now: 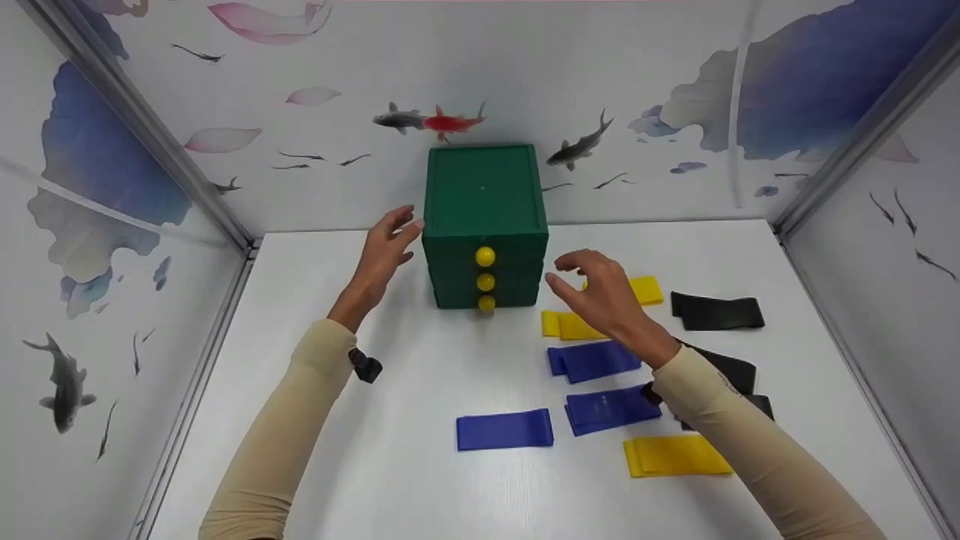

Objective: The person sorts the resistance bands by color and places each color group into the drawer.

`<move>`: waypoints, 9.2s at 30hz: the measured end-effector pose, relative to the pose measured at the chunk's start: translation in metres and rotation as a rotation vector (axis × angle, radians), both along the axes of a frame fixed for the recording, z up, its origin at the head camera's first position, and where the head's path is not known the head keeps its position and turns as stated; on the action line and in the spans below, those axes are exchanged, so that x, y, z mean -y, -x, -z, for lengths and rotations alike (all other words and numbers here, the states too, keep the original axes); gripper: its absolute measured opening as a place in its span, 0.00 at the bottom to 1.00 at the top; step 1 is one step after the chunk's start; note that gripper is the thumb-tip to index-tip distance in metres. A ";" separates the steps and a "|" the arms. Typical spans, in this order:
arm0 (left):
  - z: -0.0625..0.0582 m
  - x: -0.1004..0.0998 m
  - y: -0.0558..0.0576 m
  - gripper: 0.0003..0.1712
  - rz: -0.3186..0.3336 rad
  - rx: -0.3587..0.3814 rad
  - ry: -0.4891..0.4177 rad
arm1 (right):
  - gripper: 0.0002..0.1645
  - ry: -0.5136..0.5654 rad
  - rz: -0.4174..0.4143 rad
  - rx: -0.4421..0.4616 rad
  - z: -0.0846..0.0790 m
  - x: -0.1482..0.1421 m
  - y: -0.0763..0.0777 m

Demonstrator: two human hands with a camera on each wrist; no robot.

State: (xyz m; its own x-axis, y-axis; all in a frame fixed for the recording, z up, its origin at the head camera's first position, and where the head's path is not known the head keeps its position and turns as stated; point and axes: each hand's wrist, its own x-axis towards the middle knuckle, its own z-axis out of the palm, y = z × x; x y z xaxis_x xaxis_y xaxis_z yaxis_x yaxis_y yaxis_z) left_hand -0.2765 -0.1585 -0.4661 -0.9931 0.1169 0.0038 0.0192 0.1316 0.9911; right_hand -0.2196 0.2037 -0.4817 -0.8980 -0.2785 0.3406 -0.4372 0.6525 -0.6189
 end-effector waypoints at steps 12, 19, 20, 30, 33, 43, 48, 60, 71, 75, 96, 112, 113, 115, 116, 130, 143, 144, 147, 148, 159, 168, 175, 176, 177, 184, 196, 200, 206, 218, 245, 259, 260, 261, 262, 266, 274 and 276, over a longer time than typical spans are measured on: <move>0.006 -0.015 0.007 0.42 0.030 -0.004 -0.044 | 0.19 0.127 -0.054 0.117 0.008 0.028 0.010; 0.011 -0.017 0.012 0.44 0.020 0.012 -0.048 | 0.20 0.173 -0.061 0.177 0.012 0.041 0.015; 0.011 -0.017 0.013 0.44 0.022 0.015 -0.051 | 0.20 0.179 -0.060 0.186 0.013 0.043 0.015; 0.014 -0.021 0.018 0.45 0.024 0.017 -0.089 | 0.22 0.229 -0.045 0.257 0.012 0.062 0.020; 0.014 -0.022 0.018 0.45 0.032 0.009 -0.097 | 0.21 0.251 -0.034 0.263 0.012 0.067 0.021; 0.014 -0.021 0.017 0.44 0.039 -0.010 -0.106 | 0.19 0.336 -0.038 0.290 0.013 0.083 0.025; 0.015 -0.021 0.016 0.43 0.033 -0.010 -0.104 | 0.18 0.371 -0.019 0.297 0.015 0.089 0.026; 0.012 -0.022 0.019 0.42 0.028 0.029 -0.139 | 0.29 0.504 0.004 0.367 0.017 0.099 0.030; 0.014 -0.020 0.018 0.42 0.031 0.014 -0.105 | 0.25 0.555 0.057 0.357 0.021 0.105 0.021; 0.012 -0.019 0.018 0.42 0.029 0.024 -0.113 | 0.22 0.550 0.049 0.342 0.022 0.103 0.013; 0.009 -0.016 0.019 0.44 0.057 0.050 -0.169 | 0.20 0.490 -0.007 0.336 0.023 0.099 -0.038; 0.010 -0.018 0.018 0.45 0.064 0.019 -0.140 | 0.18 0.493 -0.036 0.343 0.025 0.093 -0.070; 0.010 -0.018 0.018 0.45 0.062 0.021 -0.142 | 0.17 0.493 -0.038 0.343 0.026 0.092 -0.072; 0.010 -0.018 0.018 0.46 0.057 0.022 -0.145 | 0.17 0.494 -0.043 0.342 0.025 0.092 -0.075; 0.009 -0.017 0.018 0.46 0.056 0.024 -0.146 | 0.17 0.493 -0.044 0.341 0.025 0.092 -0.076; 0.010 -0.016 0.018 0.45 0.055 0.030 -0.161 | 0.18 0.496 -0.040 0.358 0.027 0.091 -0.072; 0.013 -0.019 0.017 0.44 0.058 0.015 -0.163 | 0.20 0.486 -0.033 0.393 0.033 0.087 -0.064; 0.013 -0.019 0.017 0.44 0.059 0.015 -0.167 | 0.20 0.486 -0.037 0.393 0.033 0.085 -0.065; 0.014 -0.021 0.017 0.44 0.062 0.022 -0.182 | 0.20 0.479 -0.048 0.388 0.036 0.080 -0.067; 0.014 -0.021 0.017 0.44 0.061 0.026 -0.189 | 0.20 0.475 -0.054 0.386 0.037 0.078 -0.068; 0.016 -0.020 0.017 0.45 0.040 0.025 -0.205 | 0.16 0.388 -0.089 0.392 0.063 0.052 -0.077; 0.019 -0.017 0.018 0.47 0.062 0.006 -0.214 | 0.18 0.287 -0.050 0.389 0.089 0.021 -0.078; 0.019 -0.013 0.018 0.49 0.081 0.003 -0.185 | 0.20 0.237 0.042 0.413 0.096 -0.018 -0.071; 0.019 -0.013 0.019 0.49 0.081 0.005 -0.182 | 0.20 0.225 0.057 0.404 0.096 -0.025 -0.070; 0.019 -0.013 0.019 0.50 0.082 0.007 -0.178 | 0.20 0.214 0.073 0.397 0.096 -0.032 -0.070; 0.020 -0.012 0.019 0.51 0.096 -0.008 -0.168 | 0.24 0.195 0.163 0.327 0.094 -0.090 -0.064; 0.022 -0.012 0.018 0.49 0.091 -0.024 -0.159 | 0.27 0.143 0.327 0.256 0.088 -0.174 -0.061; 0.022 -0.012 0.017 0.48 0.082 -0.020 -0.179 | 0.29 0.112 0.385 0.264 0.087 -0.196 -0.060; 0.022 -0.013 0.017 0.47 0.076 0.013 -0.217 | 0.26 0.129 0.451 0.209 0.087 -0.226 -0.061; 0.024 -0.017 0.016 0.48 0.066 0.031 -0.210 | 0.32 0.184 0.656 0.212 0.084 -0.278 -0.045; 0.024 -0.018 0.017 0.45 0.165 -0.083 -0.129 | 0.37 -0.010 0.510 0.415 0.106 -0.304 -0.021; 0.025 -0.016 0.017 0.47 0.186 -0.062 -0.121 | 0.32 -0.003 0.546 0.461 0.098 -0.295 -0.016; 0.025 -0.016 0.017 0.47 0.183 -0.061 -0.119 | 0.32 0.003 0.544 0.457 0.097 -0.294 -0.016; 0.025 -0.015 0.017 0.47 0.182 -0.062 -0.118 | 0.31 0.011 0.541 0.454 0.096 -0.294 -0.016; 0.025 -0.015 0.017 0.46 0.182 -0.061 -0.121 | 0.31 0.025 0.535 0.454 0.095 -0.293 -0.017; 0.025 -0.016 0.017 0.45 0.181 -0.055 -0.139 | 0.31 0.064 0.507 0.436 0.091 -0.291 -0.019; 0.023 -0.016 0.017 0.45 0.172 -0.045 -0.139 | 0.28 -0.017 0.504 0.329 0.075 -0.280 -0.024; 0.023 -0.015 0.017 0.45 0.168 -0.045 -0.137 | 0.27 -0.025 0.498 0.294 0.070 -0.276 -0.025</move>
State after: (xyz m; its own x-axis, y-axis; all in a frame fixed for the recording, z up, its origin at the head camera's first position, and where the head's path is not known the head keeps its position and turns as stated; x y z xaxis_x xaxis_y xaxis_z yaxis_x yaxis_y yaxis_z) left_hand -0.2936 -0.1431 -0.4895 -0.9583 0.2759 0.0751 0.0743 -0.0131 0.9971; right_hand -0.1943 0.4797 -0.5515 -0.9788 0.1972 0.0559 0.1144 0.7518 -0.6494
